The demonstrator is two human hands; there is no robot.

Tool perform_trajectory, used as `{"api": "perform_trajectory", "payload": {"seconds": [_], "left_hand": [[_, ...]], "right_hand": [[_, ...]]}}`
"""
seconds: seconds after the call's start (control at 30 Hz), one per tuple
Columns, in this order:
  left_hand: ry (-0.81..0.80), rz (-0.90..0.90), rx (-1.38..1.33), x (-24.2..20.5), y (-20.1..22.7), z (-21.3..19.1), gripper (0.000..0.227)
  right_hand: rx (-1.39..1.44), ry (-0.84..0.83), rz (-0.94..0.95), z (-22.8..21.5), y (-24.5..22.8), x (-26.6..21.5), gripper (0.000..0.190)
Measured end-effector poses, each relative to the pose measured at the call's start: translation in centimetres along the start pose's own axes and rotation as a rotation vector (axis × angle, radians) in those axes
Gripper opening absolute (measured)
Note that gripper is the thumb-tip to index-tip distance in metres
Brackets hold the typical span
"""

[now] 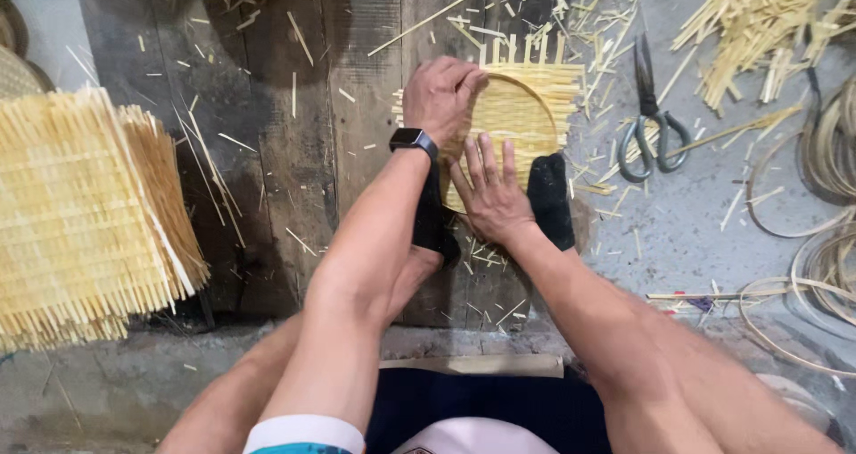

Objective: The person places a circular bamboo frame onto a woven bamboo mat, then uses a wooden block and shears to trim the excess matting around the frame. The person repeats this process for multiple mats, stacking the finished circular pieces.

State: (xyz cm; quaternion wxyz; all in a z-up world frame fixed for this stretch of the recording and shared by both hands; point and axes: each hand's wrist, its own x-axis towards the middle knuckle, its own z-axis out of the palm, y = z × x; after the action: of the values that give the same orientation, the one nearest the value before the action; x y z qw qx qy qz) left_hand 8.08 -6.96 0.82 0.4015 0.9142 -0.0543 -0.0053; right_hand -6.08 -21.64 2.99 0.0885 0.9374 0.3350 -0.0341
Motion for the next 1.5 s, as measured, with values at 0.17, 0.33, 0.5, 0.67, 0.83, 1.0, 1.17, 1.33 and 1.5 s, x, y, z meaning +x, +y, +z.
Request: {"api": "perform_trajectory", "payload": {"seconds": [0.17,0.33,0.5,0.67,0.83,1.0,1.17,1.33,1.5], "left_hand": [[-0.021,-0.123,-0.042,-0.3,0.6,-0.2,0.022],[-0.066,-0.194,-0.095,0.9,0.6,-0.3,0.021],[-0.216,-0.188,-0.086,2.0,0.1,-0.6,0.024],[-0.407,-0.317,-0.090,3.6,-1.1,0.0,0.029],[-0.533,-0.499,-0.128,4.9,-1.8,0.2,0.034],[-0.557,-0.507,-0.122,5.4,-1.5,0.3,0.038],[-0.217,-0.344,0.043,2.7,-0.3,-0.5,0.047],[0.228,-0.117,0.366,-4.8,-0.4,-3.2,0.035],[0.249,-0.455,0.017,-9.5,-2.2,-0.6,0.027]], "right_hand": [[0.121,0.099,0.036,-0.4,0.3,0.3,0.071],[0.660,0.179,-0.002,-3.4,3.8,1.1,0.064],[0.739,0.420,0.306,-0.8,11.1,5.1,0.031],[1.195,0.154,0.641,2.6,12.7,7.0,0.021],[1.417,0.078,0.684,5.2,13.7,7.1,0.029],[1.197,0.043,0.638,5.7,14.2,9.0,0.042],[1.595,0.136,0.479,3.4,11.5,12.8,0.040],[0.950,-0.209,0.420,-3.2,11.3,13.1,0.038],[0.986,-0.288,0.538,-5.1,10.8,14.1,0.041]]}}
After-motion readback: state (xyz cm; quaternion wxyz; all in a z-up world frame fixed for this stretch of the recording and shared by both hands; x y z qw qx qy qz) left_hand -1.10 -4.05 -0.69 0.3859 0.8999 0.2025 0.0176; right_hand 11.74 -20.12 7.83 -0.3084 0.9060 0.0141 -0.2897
